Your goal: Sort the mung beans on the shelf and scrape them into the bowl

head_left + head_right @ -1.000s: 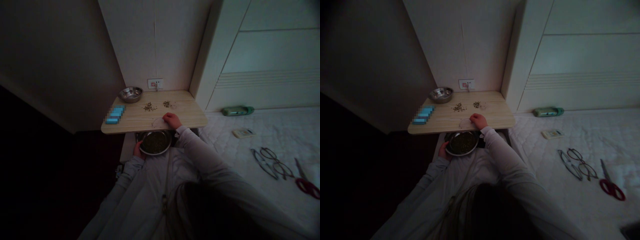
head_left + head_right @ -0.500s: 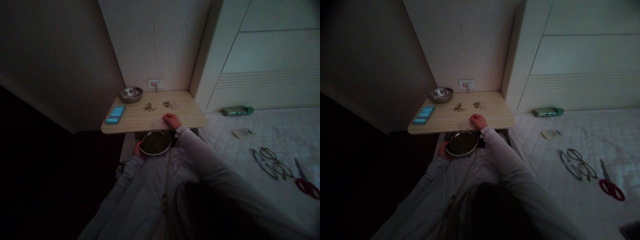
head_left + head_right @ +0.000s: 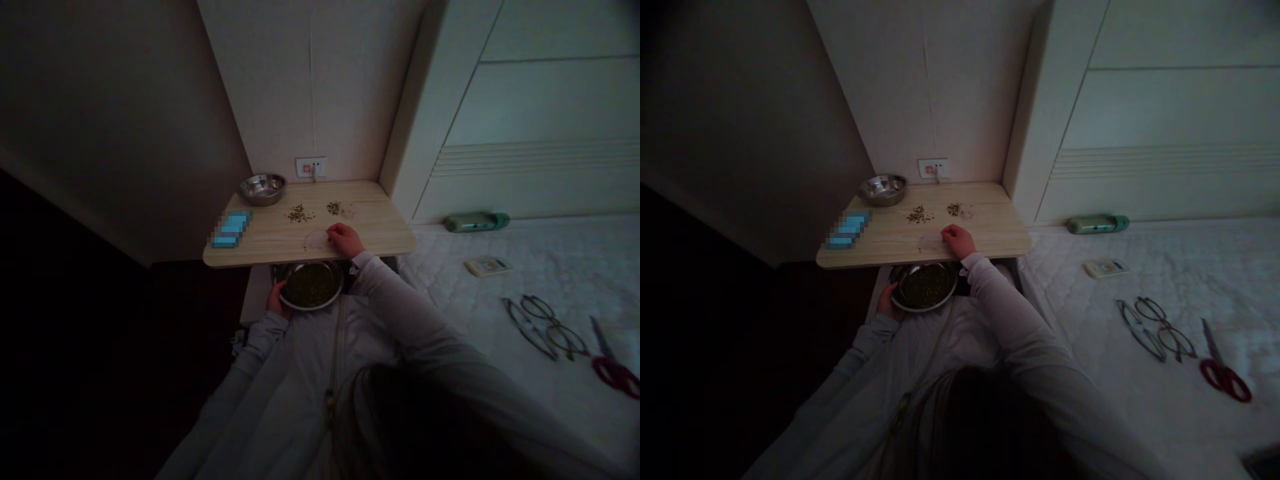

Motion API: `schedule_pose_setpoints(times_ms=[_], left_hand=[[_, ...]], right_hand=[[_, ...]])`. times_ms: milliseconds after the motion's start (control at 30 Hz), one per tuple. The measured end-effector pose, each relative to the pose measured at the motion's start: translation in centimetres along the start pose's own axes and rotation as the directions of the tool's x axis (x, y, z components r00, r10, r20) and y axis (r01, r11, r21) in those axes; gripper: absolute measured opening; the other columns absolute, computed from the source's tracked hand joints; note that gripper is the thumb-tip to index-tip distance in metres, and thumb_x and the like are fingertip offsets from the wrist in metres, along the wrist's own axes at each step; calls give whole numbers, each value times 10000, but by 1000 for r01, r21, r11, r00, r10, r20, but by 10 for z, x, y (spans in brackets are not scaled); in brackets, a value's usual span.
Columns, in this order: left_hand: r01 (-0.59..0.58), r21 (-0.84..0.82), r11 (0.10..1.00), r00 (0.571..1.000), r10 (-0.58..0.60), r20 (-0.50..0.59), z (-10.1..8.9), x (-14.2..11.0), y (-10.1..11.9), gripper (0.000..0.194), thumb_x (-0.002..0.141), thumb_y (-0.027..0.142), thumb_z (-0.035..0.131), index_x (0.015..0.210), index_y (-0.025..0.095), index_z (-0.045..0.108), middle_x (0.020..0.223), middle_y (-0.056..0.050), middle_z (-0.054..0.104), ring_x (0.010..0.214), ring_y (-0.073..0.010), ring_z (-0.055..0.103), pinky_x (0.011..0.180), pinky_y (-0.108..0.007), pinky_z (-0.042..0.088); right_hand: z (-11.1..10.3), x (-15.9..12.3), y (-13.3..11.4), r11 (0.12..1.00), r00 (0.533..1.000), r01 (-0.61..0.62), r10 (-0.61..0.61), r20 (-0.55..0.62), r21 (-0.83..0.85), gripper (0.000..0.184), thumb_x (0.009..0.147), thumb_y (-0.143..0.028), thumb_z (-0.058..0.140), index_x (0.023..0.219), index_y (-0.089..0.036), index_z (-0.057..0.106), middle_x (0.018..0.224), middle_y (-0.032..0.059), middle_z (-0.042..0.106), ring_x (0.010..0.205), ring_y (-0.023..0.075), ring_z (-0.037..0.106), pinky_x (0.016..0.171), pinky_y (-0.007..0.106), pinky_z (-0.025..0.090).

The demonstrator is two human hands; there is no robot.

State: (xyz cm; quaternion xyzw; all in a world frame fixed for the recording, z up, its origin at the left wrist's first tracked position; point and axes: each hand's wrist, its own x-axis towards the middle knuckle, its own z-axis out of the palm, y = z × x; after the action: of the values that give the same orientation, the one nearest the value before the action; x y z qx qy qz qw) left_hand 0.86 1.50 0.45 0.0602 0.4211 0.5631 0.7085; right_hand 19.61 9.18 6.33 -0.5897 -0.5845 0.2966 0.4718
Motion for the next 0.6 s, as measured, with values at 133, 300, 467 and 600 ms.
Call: schedule_pose_setpoints(times_ms=[133, 300, 467, 600], left_hand=[[-18, -18, 1000, 1000, 18, -7, -1, 1, -1, 201, 704, 188, 457, 626, 139, 636, 601, -34, 662, 625, -131, 615, 706, -232, 464], [7, -20, 1000, 1000, -7, -1, 1, -2, 0, 216, 708, 202, 451, 615, 135, 634, 583, -40, 658, 602, -139, 614, 711, -251, 468], [-22, -21, 1000, 1000, 23, 15, -1, 0, -1, 179, 690, 202, 477, 642, 144, 640, 607, -37, 667, 632, -144, 620, 734, -260, 463], [-11, -20, 1000, 1000, 11, 15, -2, 0, -1, 190, 695, 200, 468, 639, 135, 638, 610, -40, 668, 635, -140, 620, 733, -251, 462]], right_hand=[[-1, -2, -2, 1000, 1000, -13, 14, 28, -18, 94, 663, -215, 478, 651, -163, 556, 535, -39, 545, 549, 85, 493, 599, 223, 370], [-1, -1, -2, 1000, 1000, -9, 9, -1, -6, 95, 674, -218, 477, 672, -163, 554, 543, -39, 550, 555, 85, 506, 604, 222, 382], [0, -2, -2, 1000, 1000, 1, -1, 5, -4, 93, 672, -220, 485, 694, -166, 557, 561, -35, 560, 563, 89, 513, 603, 228, 381], [-2, -3, -5, 1000, 1000, -10, 11, 29, -24, 99, 666, -229, 487, 650, -166, 562, 541, -38, 558, 555, 88, 498, 604, 227, 372]])
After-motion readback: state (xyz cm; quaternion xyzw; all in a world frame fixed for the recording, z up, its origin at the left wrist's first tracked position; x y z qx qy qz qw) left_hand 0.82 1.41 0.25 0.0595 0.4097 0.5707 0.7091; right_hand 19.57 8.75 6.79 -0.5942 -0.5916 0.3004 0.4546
